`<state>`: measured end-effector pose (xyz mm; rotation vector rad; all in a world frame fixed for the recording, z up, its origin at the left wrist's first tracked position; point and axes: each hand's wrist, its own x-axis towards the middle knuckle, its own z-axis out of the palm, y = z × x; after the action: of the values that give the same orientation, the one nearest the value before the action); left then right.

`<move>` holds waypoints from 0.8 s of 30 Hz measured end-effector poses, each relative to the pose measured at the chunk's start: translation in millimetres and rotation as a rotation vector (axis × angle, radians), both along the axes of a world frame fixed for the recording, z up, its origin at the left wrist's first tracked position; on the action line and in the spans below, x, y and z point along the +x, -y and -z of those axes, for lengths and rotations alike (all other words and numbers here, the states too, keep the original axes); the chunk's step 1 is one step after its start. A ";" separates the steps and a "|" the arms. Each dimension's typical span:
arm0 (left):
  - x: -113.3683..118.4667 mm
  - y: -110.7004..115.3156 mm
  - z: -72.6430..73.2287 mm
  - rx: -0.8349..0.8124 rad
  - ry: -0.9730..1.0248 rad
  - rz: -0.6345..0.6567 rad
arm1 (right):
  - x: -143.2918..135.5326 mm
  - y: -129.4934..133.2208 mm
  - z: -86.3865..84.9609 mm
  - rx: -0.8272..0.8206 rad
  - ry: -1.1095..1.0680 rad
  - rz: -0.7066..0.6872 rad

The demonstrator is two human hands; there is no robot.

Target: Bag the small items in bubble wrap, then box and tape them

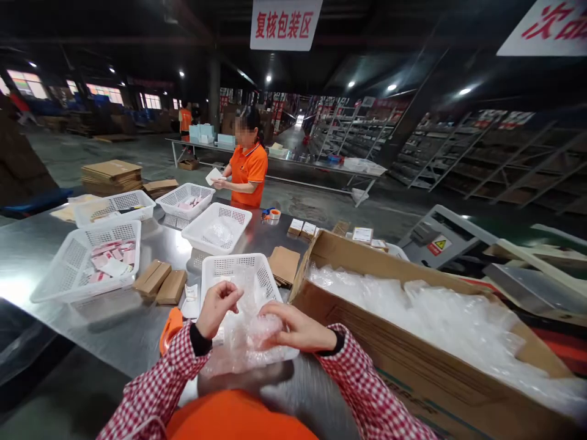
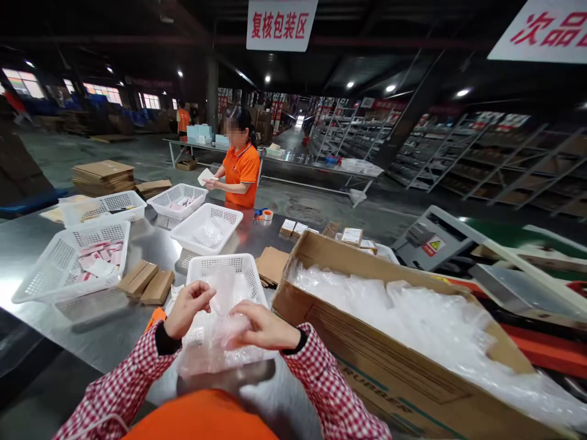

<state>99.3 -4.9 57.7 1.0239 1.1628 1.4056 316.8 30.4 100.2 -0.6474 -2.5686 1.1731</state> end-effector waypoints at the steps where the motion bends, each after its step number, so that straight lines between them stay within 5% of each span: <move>1: -2.9 -0.5 -3.1 0.036 -0.059 -0.060 | 3.3 -1.6 1.7 -0.052 -0.004 0.062; 6: -8.1 4.6 -18.5 0.162 -0.374 -0.184 | -3.3 12.6 -0.9 -0.471 -0.348 0.328; 10: -2.5 11.5 -17.5 0.280 -0.568 -0.077 | -34.7 36.2 -0.1 -0.971 -0.591 0.222; 12: -3.9 13.0 -12.9 0.288 -0.586 -0.052 | -46.1 38.4 7.7 -1.077 -0.662 0.234; 16: -11.0 15.7 -5.1 0.285 -0.675 -0.097 | -52.4 28.1 32.5 -0.870 -0.728 0.447; 20: -7.8 21.9 -6.3 0.359 -0.866 -0.129 | -58.7 26.1 53.9 -0.275 -0.602 0.681; 24: 0.5 26.9 -6.6 0.399 -1.100 -0.165 | -70.2 30.6 71.0 0.001 -0.488 0.603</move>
<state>99.9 -31.8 64.3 2.1735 1.7835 1.2022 246.6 -0.2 29.2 -0.9147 -1.7893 0.9647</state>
